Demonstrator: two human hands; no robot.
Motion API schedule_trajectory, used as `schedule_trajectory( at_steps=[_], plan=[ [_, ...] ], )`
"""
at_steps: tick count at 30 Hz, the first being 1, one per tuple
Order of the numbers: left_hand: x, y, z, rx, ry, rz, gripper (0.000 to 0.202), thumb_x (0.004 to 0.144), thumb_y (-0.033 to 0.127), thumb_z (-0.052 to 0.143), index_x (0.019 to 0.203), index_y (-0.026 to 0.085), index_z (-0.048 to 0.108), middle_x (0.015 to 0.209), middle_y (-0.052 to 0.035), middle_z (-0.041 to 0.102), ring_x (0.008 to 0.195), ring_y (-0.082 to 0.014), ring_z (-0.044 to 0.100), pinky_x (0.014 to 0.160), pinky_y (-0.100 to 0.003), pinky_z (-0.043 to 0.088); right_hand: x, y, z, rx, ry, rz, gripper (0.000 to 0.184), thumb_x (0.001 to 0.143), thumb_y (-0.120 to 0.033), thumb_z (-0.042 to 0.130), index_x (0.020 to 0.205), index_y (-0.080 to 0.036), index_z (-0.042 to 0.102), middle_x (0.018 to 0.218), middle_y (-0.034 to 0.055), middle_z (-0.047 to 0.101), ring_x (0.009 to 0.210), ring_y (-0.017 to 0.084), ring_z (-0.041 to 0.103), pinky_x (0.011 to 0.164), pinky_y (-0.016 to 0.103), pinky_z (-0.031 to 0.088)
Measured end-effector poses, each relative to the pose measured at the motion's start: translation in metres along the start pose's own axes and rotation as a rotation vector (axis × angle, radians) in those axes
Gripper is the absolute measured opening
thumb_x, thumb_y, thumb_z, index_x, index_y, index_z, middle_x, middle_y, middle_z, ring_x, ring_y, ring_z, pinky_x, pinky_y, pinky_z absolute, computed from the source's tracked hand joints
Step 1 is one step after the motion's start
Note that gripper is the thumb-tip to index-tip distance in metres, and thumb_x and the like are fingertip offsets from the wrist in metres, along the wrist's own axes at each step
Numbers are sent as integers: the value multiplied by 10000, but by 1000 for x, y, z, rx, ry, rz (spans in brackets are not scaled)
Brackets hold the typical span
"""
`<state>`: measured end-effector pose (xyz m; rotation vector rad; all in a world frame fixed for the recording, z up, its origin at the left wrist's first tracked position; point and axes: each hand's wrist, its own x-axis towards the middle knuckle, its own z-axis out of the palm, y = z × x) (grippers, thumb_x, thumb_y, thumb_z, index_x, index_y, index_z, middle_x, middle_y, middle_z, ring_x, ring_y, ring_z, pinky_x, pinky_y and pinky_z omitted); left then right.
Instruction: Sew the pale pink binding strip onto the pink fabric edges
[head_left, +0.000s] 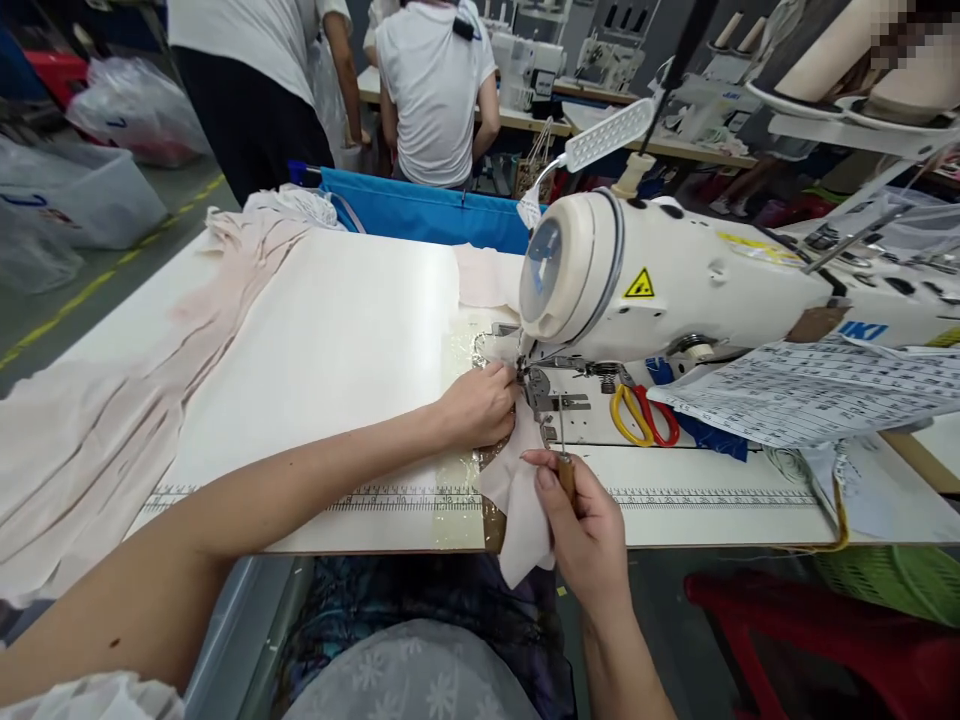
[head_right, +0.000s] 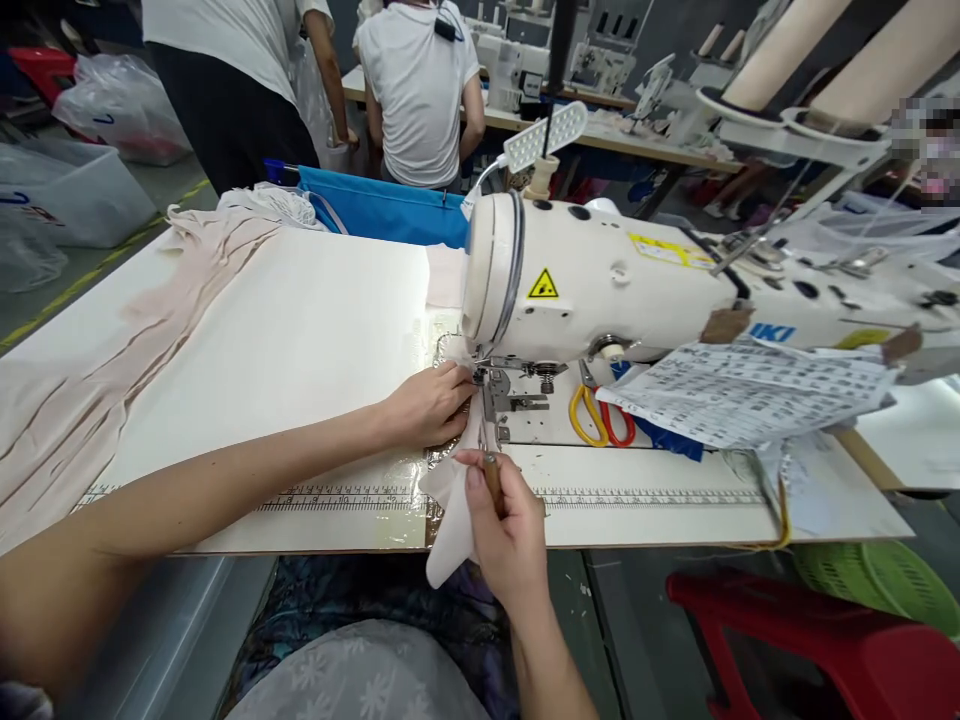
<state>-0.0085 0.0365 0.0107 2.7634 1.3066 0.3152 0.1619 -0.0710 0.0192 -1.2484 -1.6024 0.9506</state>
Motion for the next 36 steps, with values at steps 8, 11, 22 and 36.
schedule_trajectory(
  at_steps=[8,11,22,36],
  plan=[
    [8,8,15,114,38,-101,160,934,156,497,1000,103,632,989,-140,615,820,-226,541,625,-321,507,-20,-33,11,-151,-105,-442,320,925,-123,445,1198,-215,585,852,17,736,677,154,684,648,244,549],
    [10,3,21,46,118,-152,199,950,94,446,1031,108,628,1009,-130,632,847,-218,558,646,-315,512,-26,-32,7,-192,-160,-485,335,896,-106,428,1188,-200,563,961,43,742,806,164,705,713,248,548],
    [10,-26,25,-441,333,-101,215,954,264,533,798,186,657,889,-64,674,866,-216,600,783,-369,511,-3,18,-9,-467,65,-66,206,952,-224,367,1013,-176,557,826,68,726,675,215,697,544,273,490],
    [11,-29,24,-532,307,-119,217,949,277,508,817,209,667,914,-52,677,901,-211,604,807,-369,504,28,42,12,-744,205,-237,323,977,-200,387,1154,-119,645,952,140,773,679,237,727,516,302,525]
  ],
)
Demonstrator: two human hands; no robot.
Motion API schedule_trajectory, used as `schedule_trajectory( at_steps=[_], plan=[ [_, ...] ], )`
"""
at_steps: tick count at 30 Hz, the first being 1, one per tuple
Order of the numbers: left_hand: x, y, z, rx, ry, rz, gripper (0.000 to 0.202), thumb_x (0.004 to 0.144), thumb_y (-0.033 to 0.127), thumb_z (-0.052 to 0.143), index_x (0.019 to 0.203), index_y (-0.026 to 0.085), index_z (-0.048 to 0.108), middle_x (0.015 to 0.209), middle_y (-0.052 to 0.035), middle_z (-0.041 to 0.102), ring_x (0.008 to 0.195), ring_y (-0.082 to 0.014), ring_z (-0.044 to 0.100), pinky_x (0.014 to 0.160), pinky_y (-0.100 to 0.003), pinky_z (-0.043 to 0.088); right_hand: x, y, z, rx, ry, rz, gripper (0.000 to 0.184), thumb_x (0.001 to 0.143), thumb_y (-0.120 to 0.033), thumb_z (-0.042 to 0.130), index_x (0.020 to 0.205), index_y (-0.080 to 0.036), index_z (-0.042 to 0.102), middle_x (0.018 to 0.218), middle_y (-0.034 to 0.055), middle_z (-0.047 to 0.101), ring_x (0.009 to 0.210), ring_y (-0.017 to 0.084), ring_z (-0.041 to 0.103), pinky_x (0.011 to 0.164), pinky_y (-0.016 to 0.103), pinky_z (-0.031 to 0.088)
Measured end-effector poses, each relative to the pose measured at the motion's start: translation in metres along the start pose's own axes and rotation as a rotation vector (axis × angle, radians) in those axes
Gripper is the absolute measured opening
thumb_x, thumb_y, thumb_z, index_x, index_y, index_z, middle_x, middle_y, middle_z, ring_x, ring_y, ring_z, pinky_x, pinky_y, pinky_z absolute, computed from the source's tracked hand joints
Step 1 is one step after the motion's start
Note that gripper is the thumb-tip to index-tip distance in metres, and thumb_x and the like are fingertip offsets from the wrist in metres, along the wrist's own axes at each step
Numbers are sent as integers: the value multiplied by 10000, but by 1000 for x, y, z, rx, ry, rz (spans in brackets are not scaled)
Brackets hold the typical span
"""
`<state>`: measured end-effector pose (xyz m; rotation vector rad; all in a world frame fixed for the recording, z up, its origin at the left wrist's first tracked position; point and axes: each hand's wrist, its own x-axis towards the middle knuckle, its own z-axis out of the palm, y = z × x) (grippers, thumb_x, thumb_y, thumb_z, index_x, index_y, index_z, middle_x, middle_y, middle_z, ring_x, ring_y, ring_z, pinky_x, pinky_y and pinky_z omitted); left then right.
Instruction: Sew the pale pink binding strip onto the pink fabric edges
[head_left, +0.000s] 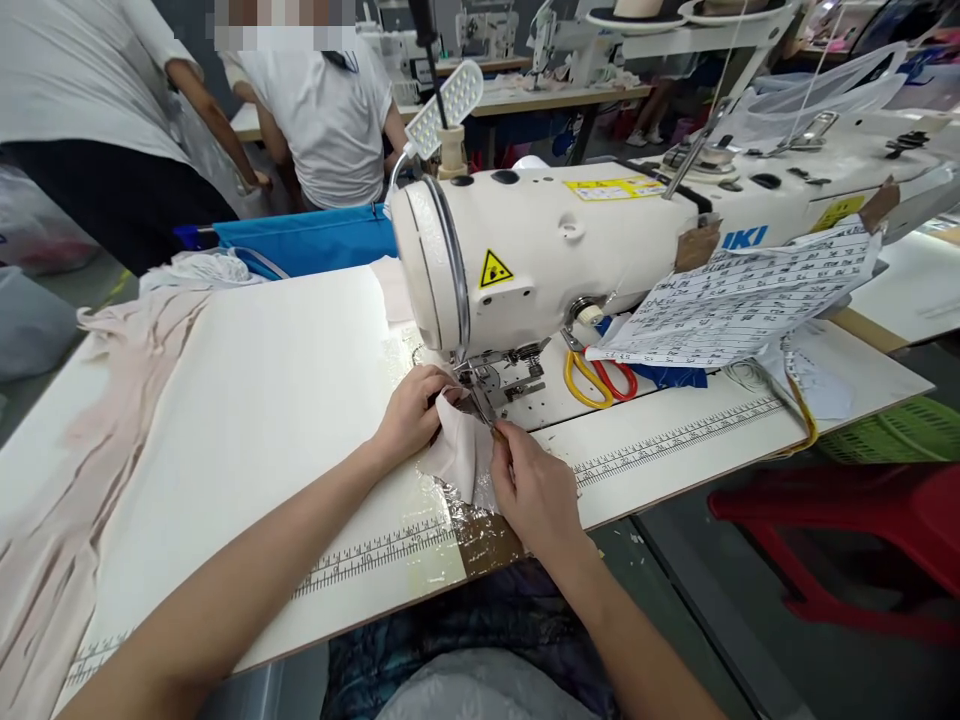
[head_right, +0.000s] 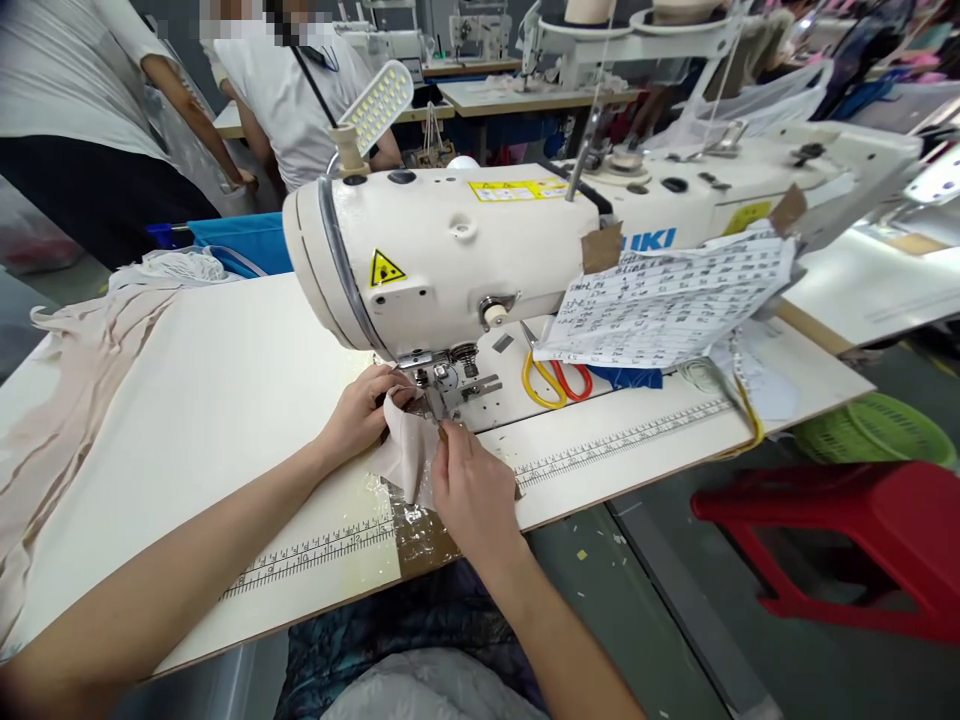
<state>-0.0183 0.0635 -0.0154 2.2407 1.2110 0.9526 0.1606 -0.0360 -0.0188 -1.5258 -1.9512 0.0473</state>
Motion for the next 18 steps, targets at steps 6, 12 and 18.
schedule_trajectory(
  at_steps=[6,12,18],
  plan=[
    [1,1,0,1,-2,-17,229,948,303,515,823,201,678,918,-59,684,898,-216,612,798,-372,510,3,0,-1,-5,3,-8,333,980,-195,374,1133,-114,659,922,131,777,663,242,723,494,311,520],
    [1,3,-2,11,-16,-55,236,950,310,510,832,207,687,922,-55,681,920,-219,611,821,-375,510,3,0,1,9,5,-4,323,983,-199,374,1135,-134,651,950,127,777,640,225,716,474,294,499],
    [0,3,-1,-15,-21,-65,216,944,292,516,863,219,702,942,-56,678,934,-222,611,833,-377,516,3,0,4,-8,-1,-12,343,1000,-213,347,1158,-136,642,985,132,771,693,241,720,501,314,510]
  ],
)
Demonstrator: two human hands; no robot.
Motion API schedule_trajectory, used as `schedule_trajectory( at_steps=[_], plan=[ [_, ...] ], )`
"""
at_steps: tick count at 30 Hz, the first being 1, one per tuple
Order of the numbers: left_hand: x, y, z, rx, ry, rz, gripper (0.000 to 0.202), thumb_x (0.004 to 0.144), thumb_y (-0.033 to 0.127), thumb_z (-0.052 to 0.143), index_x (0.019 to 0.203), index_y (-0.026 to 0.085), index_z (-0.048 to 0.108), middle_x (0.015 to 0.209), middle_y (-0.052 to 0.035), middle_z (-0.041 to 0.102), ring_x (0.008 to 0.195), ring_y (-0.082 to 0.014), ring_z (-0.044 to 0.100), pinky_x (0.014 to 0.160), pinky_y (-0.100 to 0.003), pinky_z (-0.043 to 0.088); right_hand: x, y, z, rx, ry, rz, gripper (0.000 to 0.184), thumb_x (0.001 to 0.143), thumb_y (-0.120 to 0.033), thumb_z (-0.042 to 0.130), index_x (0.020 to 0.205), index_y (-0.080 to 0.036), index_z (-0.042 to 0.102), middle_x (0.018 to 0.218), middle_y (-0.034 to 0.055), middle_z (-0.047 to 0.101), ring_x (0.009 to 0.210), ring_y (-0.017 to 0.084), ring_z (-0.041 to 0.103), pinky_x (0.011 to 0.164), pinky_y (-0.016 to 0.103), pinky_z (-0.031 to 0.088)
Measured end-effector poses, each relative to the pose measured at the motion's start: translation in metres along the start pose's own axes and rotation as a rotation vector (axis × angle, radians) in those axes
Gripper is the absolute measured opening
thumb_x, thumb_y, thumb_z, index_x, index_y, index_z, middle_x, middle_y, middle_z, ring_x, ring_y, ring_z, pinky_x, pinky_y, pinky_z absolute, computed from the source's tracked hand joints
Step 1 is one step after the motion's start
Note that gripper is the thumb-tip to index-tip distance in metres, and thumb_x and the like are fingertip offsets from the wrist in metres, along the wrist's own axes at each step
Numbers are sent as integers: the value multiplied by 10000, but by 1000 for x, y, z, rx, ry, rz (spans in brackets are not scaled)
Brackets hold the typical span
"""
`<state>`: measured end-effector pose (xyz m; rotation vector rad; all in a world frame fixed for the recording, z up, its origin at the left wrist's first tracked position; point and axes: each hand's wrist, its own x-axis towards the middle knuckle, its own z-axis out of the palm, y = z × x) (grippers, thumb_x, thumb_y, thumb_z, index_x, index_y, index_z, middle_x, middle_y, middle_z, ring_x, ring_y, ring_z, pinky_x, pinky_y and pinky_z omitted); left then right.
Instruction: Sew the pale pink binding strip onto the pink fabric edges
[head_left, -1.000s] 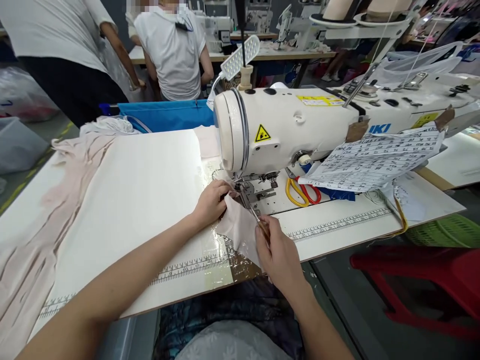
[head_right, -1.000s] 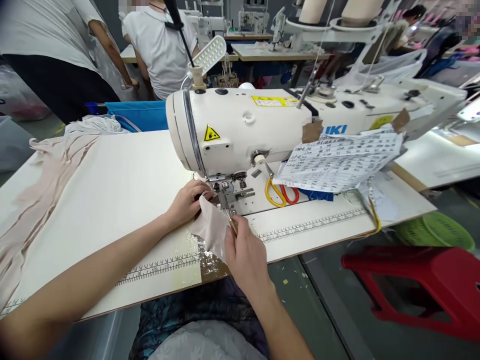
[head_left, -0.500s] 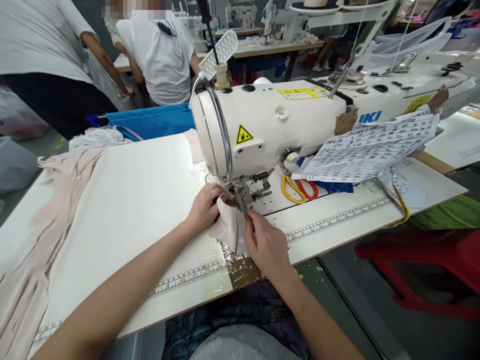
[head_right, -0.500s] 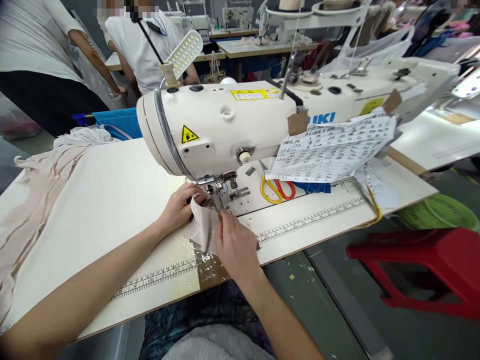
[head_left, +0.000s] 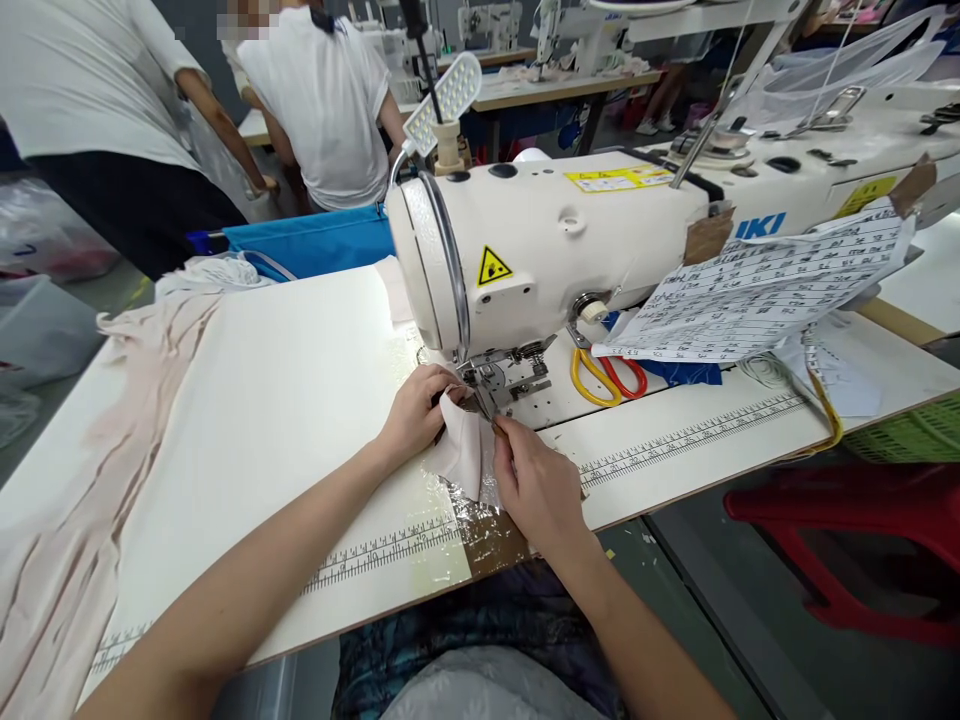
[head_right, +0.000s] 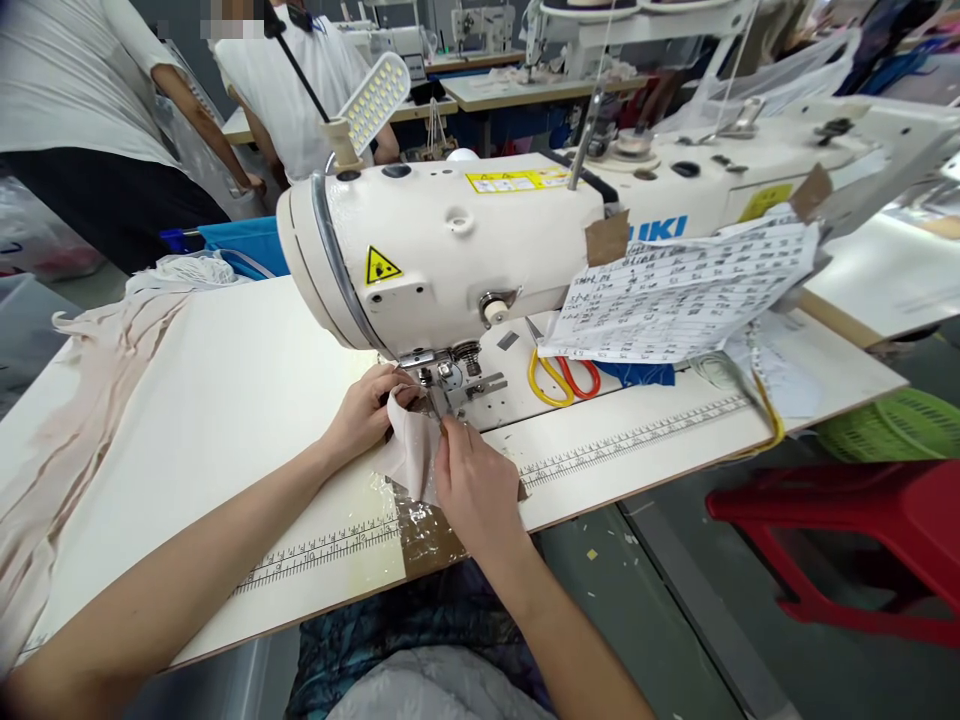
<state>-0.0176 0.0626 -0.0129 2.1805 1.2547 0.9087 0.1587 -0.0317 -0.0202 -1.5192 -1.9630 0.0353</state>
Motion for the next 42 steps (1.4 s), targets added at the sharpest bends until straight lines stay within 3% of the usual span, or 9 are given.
schedule_trajectory(
  at_steps=[11,22,31,42],
  plan=[
    [3,-3,1,49,6,-12,161,916,306,574,832,200,662,905,-45,671,887,-208,616,766,-341,522,-1,0,-2,18,-6,-16,374,1034,-218,301,1181,-117,629,987,123,761,759,224,721,547,293,498],
    [3,-3,1,33,21,41,168,922,302,557,848,206,673,913,-50,674,898,-214,607,797,-352,501,2,-1,-2,-9,-2,-22,367,1035,-204,315,1165,-92,640,975,109,765,733,208,721,498,307,505],
    [6,-3,7,283,51,162,72,879,216,535,887,190,602,842,-53,618,805,-219,535,709,-351,473,1,-4,-4,-77,-29,-31,356,1046,-184,305,1199,-84,611,970,108,751,740,188,721,520,273,487],
    [4,-2,0,51,15,-26,165,903,338,574,813,211,631,853,-24,665,831,-202,597,743,-340,484,2,-3,-6,-29,-26,6,345,1042,-192,311,1161,-108,624,936,88,754,727,184,711,528,272,481]
  ],
)
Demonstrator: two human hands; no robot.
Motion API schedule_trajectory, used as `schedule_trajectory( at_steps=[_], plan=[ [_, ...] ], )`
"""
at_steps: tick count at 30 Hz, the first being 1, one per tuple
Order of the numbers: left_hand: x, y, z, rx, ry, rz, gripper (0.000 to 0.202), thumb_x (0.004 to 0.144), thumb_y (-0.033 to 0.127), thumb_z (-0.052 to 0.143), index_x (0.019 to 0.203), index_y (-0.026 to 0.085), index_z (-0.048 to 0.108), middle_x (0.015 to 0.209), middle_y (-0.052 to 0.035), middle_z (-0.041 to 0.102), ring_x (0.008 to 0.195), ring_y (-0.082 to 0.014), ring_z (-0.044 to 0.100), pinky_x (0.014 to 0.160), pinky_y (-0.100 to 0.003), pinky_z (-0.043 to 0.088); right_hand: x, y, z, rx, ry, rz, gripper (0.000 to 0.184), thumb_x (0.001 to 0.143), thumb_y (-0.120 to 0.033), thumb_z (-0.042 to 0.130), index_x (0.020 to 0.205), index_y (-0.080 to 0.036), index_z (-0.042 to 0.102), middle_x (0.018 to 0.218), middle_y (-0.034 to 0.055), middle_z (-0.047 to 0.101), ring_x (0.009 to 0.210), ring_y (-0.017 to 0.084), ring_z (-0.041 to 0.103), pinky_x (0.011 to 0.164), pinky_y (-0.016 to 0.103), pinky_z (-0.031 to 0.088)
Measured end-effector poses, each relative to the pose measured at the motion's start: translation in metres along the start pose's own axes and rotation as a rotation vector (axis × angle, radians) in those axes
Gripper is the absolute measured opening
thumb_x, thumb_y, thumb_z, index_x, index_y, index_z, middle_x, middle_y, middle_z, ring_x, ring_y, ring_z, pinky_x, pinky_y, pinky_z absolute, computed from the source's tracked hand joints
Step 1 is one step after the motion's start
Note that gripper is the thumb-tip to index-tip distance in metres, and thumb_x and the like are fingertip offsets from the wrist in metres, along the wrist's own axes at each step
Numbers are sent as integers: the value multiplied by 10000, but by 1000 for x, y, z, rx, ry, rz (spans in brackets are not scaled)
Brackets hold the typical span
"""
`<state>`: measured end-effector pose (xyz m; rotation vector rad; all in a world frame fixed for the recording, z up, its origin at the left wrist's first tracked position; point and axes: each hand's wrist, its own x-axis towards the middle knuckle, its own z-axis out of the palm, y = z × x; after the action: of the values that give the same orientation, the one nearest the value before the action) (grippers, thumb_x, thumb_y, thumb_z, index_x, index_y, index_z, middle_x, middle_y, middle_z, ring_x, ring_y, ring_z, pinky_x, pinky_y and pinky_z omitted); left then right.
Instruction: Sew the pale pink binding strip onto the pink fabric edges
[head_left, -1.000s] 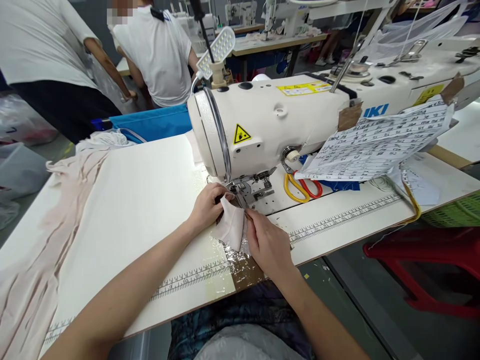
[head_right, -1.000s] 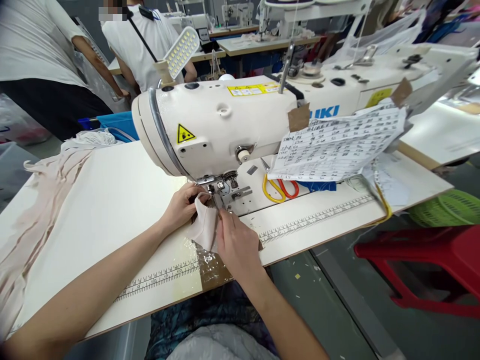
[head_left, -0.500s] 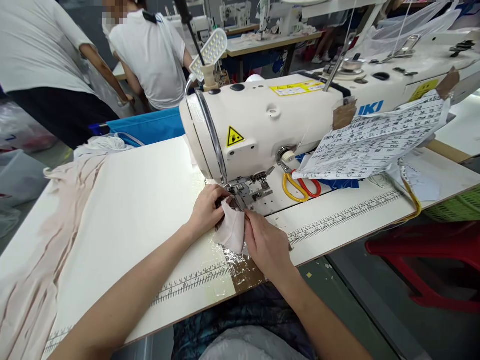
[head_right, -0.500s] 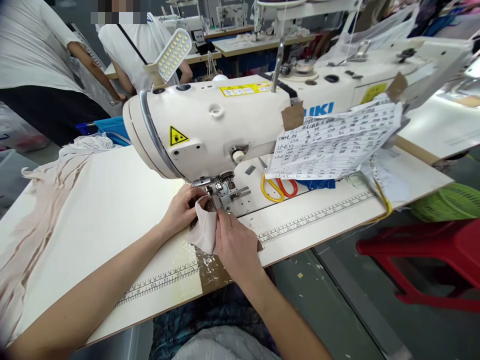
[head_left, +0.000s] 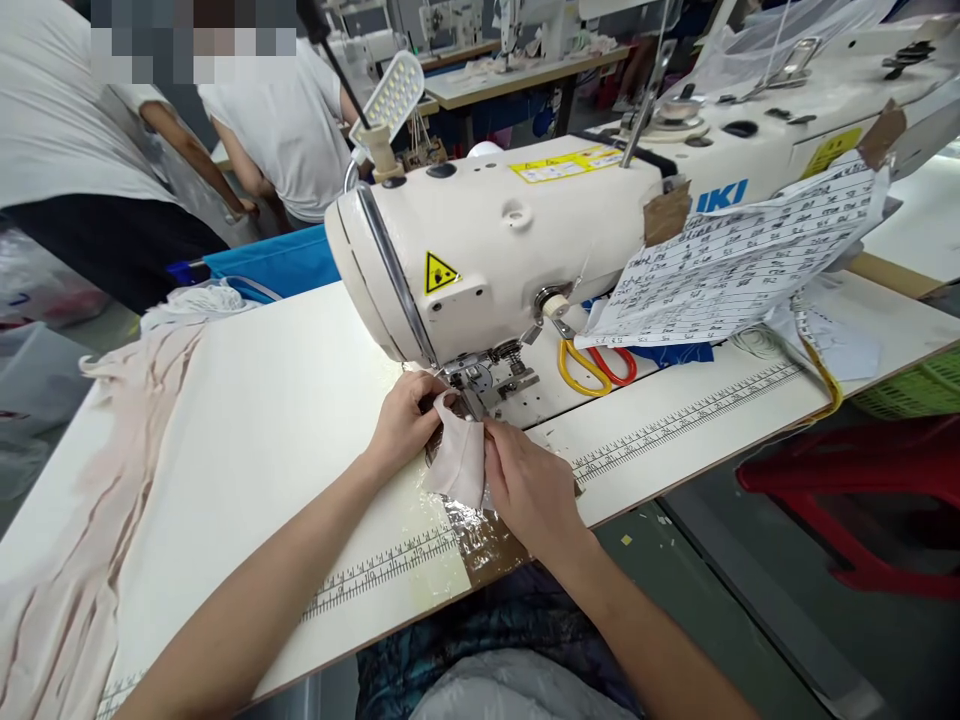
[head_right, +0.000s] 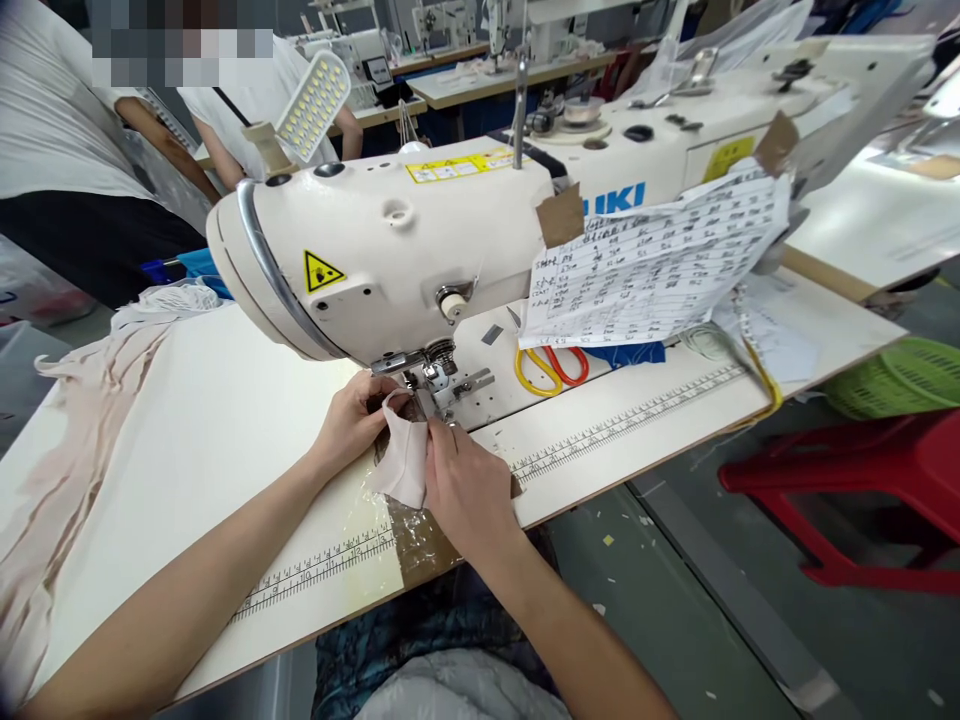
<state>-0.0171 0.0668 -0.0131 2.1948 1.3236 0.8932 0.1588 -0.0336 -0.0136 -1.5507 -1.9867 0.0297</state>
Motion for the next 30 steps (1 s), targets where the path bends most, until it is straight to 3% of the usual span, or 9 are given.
schedule_trajectory(
  at_steps=[6,13,15,20,24,27,30],
  plan=[
    [-1,1,-1,-3,27,35,137,889,309,598,796,214,632,837,-14,662,815,-193,598,726,-331,492,2,-2,0,-42,-17,14,302,1023,-173,370,1154,-106,633,941,82,757,699,178,710,491,277,477],
    [-1,0,4,178,121,426,137,928,177,543,823,191,630,866,-57,673,831,-209,569,697,-348,522,3,-5,1,-166,-65,-3,297,991,-127,416,1204,-106,622,934,87,757,704,177,706,504,254,459],
    [-1,0,5,218,108,475,162,934,150,511,829,181,630,882,-73,671,828,-213,568,700,-361,536,2,-6,0,-173,-39,-7,285,985,-116,426,1187,-96,626,917,88,755,705,182,709,509,257,454],
    [-2,4,-1,282,-27,442,213,866,64,481,904,156,669,959,-96,661,897,-234,584,766,-392,573,-20,-6,-15,19,-2,52,250,978,-149,418,1145,-107,599,879,79,748,706,195,723,515,259,470],
    [-8,14,-10,347,-190,437,280,864,92,468,1013,126,702,1057,-134,638,961,-264,575,832,-428,581,-58,-4,-40,268,-84,125,164,951,-157,407,1017,-176,557,703,5,692,557,166,675,475,235,479],
    [-15,24,-11,430,-240,412,310,867,114,456,1061,100,697,1100,-158,616,953,-278,563,844,-459,573,-83,-2,-54,272,-118,121,185,964,-160,395,1066,-177,548,749,20,718,586,165,696,506,230,518],
    [-24,35,-4,505,-207,335,309,919,155,416,1065,95,681,1114,-167,605,964,-283,559,816,-451,569,-96,1,-59,186,-102,91,230,966,-150,380,1124,-172,545,868,63,745,673,174,732,546,235,553]
  ],
)
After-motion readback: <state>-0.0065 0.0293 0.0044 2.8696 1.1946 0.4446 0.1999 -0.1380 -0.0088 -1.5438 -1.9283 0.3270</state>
